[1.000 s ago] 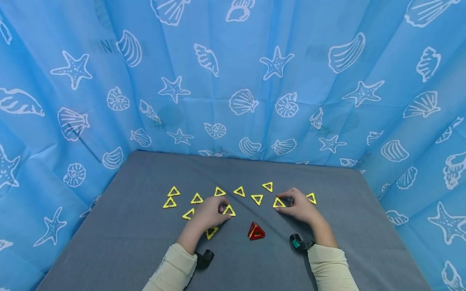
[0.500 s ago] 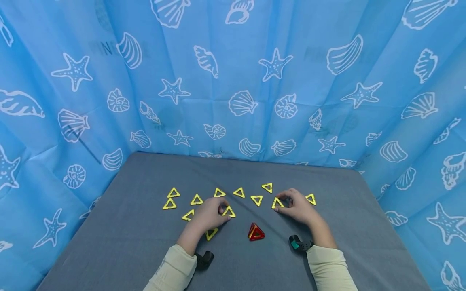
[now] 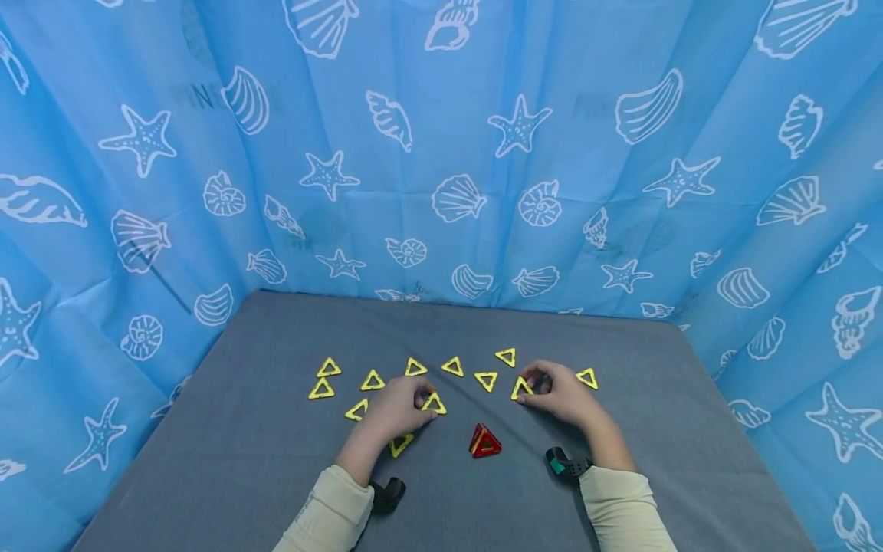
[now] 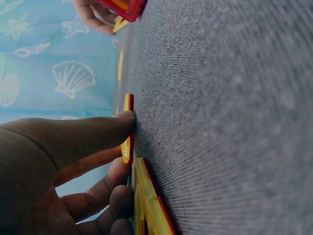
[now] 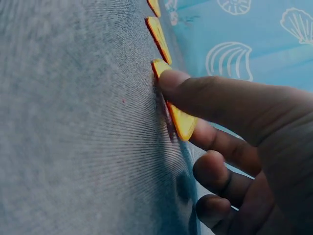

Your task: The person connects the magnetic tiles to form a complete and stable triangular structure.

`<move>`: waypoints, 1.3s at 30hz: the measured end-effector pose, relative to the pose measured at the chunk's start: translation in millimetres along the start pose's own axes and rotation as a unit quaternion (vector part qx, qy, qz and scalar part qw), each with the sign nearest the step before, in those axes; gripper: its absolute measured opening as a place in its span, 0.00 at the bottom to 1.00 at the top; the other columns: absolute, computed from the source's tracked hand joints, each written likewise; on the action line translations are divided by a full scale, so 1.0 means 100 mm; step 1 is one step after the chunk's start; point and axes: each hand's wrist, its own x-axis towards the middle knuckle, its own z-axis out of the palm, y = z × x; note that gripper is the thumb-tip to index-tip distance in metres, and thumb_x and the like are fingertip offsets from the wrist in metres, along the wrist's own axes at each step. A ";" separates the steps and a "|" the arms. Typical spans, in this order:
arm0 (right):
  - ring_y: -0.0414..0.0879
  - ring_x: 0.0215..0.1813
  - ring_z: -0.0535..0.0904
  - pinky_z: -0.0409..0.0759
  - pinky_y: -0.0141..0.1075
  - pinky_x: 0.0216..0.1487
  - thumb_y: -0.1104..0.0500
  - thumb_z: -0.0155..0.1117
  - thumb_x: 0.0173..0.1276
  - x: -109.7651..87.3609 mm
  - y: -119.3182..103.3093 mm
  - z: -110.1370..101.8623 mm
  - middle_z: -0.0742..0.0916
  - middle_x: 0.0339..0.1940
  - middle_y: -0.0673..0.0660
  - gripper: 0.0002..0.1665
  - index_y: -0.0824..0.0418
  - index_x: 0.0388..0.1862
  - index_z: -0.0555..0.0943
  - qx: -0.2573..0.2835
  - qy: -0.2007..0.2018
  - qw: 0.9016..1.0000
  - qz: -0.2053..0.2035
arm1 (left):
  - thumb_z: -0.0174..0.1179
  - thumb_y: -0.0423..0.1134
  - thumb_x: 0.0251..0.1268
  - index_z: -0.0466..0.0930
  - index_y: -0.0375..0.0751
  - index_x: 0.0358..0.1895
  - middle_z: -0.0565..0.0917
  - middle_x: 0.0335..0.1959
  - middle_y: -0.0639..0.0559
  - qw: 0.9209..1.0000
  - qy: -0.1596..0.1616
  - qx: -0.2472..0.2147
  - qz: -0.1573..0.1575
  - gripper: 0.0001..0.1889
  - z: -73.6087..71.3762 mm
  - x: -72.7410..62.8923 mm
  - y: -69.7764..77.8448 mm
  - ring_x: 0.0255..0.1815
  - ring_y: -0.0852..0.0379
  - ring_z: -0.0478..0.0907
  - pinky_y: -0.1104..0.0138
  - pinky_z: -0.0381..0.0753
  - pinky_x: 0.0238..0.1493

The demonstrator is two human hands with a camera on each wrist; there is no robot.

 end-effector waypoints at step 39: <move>0.39 0.30 0.78 0.77 0.33 0.31 0.57 0.71 0.76 0.08 -0.38 0.42 0.86 0.35 0.53 0.13 0.62 0.54 0.87 0.092 -0.032 0.992 -0.074 | 0.74 0.39 0.66 0.86 0.43 0.58 0.81 0.34 0.54 0.998 -0.023 -0.005 0.054 0.19 0.18 0.01 0.07 0.31 0.59 0.75 0.62 0.74 0.36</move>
